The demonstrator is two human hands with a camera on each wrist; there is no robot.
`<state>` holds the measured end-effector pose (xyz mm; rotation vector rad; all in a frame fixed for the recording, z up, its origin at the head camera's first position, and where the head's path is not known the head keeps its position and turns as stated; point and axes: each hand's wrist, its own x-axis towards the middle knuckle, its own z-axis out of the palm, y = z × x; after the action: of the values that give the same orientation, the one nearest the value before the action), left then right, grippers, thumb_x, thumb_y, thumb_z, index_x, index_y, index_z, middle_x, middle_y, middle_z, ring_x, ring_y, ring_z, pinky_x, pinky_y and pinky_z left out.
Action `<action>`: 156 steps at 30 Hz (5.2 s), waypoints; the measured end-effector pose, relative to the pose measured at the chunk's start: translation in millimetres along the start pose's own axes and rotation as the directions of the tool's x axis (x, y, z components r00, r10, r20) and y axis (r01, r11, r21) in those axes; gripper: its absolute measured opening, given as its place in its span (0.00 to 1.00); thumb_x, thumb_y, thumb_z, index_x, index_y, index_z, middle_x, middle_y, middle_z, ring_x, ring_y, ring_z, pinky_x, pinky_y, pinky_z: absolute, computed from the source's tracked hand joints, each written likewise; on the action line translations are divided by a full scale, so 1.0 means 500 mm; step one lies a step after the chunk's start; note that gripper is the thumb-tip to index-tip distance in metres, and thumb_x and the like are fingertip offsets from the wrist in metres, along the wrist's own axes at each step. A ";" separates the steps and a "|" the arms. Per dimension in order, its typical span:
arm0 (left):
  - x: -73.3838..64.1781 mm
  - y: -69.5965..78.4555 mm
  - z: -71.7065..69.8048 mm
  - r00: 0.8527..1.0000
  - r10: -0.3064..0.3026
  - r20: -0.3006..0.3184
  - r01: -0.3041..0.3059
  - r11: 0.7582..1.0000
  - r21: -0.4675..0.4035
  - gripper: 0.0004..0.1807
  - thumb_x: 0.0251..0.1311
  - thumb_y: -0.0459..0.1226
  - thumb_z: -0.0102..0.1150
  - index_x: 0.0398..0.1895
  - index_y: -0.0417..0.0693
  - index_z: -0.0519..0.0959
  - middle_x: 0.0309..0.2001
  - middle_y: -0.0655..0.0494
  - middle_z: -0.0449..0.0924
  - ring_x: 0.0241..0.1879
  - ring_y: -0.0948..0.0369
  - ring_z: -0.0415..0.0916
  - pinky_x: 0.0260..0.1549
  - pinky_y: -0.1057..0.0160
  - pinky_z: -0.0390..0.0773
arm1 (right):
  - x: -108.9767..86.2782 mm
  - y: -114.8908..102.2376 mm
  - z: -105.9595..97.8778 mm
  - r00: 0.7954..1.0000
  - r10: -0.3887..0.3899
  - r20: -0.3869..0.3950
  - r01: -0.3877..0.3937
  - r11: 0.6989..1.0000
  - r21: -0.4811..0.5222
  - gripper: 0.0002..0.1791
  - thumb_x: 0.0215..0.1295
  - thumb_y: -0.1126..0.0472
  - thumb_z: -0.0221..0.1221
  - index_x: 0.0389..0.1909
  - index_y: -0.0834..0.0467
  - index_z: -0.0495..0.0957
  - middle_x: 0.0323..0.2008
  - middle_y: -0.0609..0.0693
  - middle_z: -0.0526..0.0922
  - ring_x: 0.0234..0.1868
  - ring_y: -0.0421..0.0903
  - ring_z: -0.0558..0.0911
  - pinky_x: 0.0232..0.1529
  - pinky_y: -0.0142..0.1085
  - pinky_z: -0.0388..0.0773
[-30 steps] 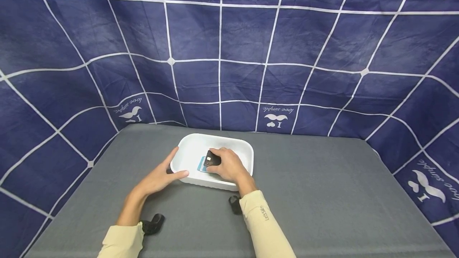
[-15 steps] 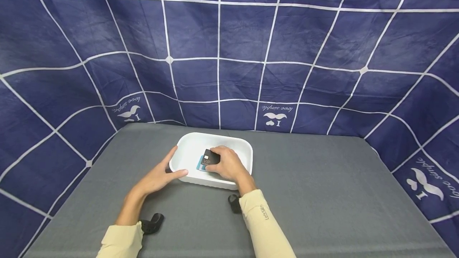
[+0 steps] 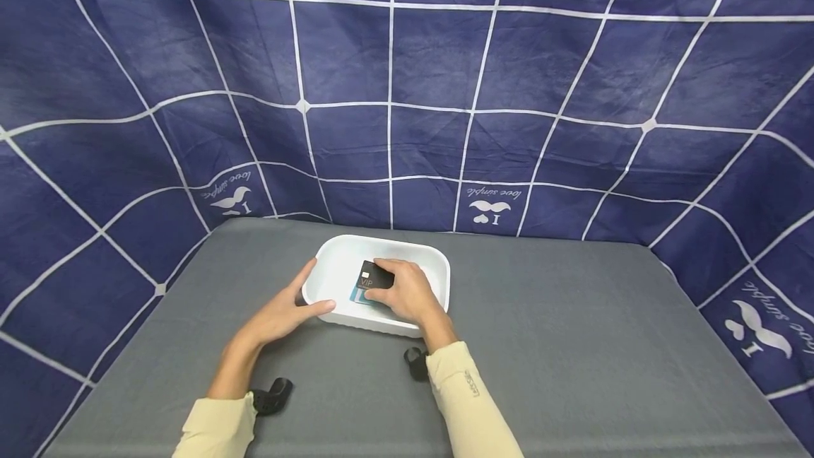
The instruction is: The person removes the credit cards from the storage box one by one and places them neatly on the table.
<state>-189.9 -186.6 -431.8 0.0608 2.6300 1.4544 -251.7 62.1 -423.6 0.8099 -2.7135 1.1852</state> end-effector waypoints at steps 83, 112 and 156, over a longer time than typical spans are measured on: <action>0.009 0.002 -0.003 1.000 -0.029 -0.006 0.029 0.999 0.026 0.58 0.53 0.61 0.67 0.80 0.64 0.42 0.76 0.40 0.48 0.73 0.41 0.47 0.66 0.38 0.50 | -0.128 -0.012 -0.098 0.970 -0.232 -0.070 0.201 0.931 -0.305 0.30 0.52 0.54 0.75 0.56 0.60 0.80 0.53 0.50 0.83 0.55 0.50 0.78 0.58 0.48 0.70; -0.006 0.032 -0.010 0.994 -0.008 0.108 0.005 0.999 0.032 0.58 0.61 0.57 0.62 0.80 0.52 0.33 0.78 0.41 0.38 0.74 0.42 0.42 0.67 0.38 0.47 | -0.175 0.161 -0.193 0.989 -0.142 -0.036 0.125 0.945 -0.303 0.32 0.51 0.64 0.74 0.58 0.69 0.77 0.55 0.60 0.80 0.58 0.58 0.75 0.58 0.54 0.67; -0.021 0.052 -0.021 0.990 -0.021 0.141 0.011 0.998 0.069 0.64 0.57 0.51 0.69 0.78 0.39 0.30 0.77 0.37 0.35 0.74 0.41 0.40 0.68 0.39 0.47 | -0.186 0.234 -0.196 0.998 -0.047 0.044 0.051 0.994 -0.095 0.27 0.56 0.68 0.69 0.59 0.68 0.77 0.54 0.61 0.80 0.58 0.62 0.75 0.58 0.58 0.66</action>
<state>-181.7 -182.6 -403.1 0.1445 2.5585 1.3043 -243.4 237.2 -457.2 0.8929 -2.7419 1.0314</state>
